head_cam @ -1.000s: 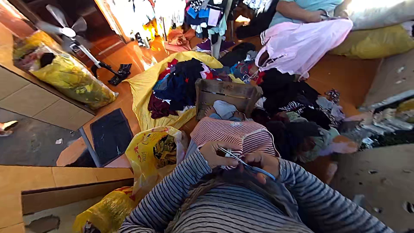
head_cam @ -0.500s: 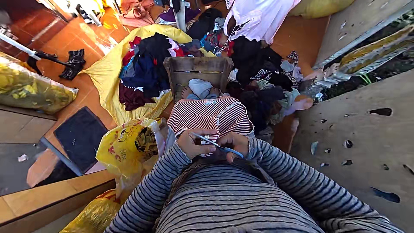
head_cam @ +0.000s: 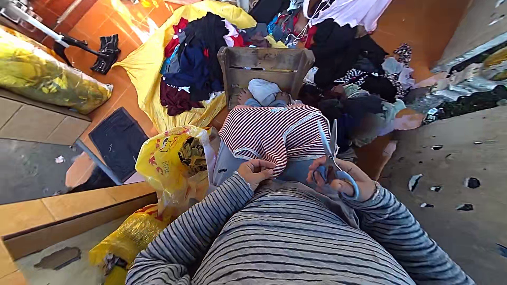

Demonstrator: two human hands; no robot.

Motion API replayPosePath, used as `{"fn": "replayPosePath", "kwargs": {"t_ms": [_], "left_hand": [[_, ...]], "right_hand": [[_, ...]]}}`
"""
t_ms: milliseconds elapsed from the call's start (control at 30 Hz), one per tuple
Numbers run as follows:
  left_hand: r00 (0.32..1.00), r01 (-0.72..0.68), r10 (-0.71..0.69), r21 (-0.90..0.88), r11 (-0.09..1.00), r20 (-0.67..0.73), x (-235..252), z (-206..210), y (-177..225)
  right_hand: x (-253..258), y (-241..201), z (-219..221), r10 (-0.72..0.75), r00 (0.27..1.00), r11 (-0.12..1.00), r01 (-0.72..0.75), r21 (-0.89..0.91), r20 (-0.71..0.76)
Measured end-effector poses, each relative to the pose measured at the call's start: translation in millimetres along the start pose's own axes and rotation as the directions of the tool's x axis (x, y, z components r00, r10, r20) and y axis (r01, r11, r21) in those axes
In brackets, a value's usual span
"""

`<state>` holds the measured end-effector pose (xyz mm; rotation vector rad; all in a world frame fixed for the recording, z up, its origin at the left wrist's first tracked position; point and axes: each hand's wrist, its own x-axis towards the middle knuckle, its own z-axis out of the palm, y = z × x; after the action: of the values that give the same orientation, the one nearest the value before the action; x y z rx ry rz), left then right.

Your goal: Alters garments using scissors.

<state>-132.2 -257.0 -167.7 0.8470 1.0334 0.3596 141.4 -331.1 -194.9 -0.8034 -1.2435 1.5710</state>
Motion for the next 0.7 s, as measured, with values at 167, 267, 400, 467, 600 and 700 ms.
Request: {"fn": "replayPosePath", "kwargs": {"t_ms": [167,267,400,467,600,700], "left_hand": [[0.986,-0.097,0.108,0.093,0.991,-0.131,6,1,1],[0.963,-0.077,0.093,0.073,0.994,-0.252,12,8,11],[0.976,0.038,0.105,0.622,0.782,-0.191,39,9,15],[0.983,0.038,0.12,0.794,0.607,-0.139,44,17,15],[0.998,-0.003,0.051,0.748,0.663,-0.041,35,20,10],[0.997,-0.026,0.062,0.519,0.855,-0.052,28,17,2]], "right_hand": [[-4,5,20,0.21,0.896,0.948,-0.285,-0.144,-0.391],[-1,4,26,0.256,0.901,0.932,-0.326,-0.16,-0.35],[4,5,33,0.292,0.875,0.921,-0.366,-0.132,-0.385],[3,4,33,0.295,0.872,0.924,-0.364,-0.114,-0.391],[-5,-1,35,0.3,0.827,0.922,-0.379,-0.077,-0.475],[-2,-3,38,0.268,0.775,0.915,-0.391,-0.101,-0.573]]}}
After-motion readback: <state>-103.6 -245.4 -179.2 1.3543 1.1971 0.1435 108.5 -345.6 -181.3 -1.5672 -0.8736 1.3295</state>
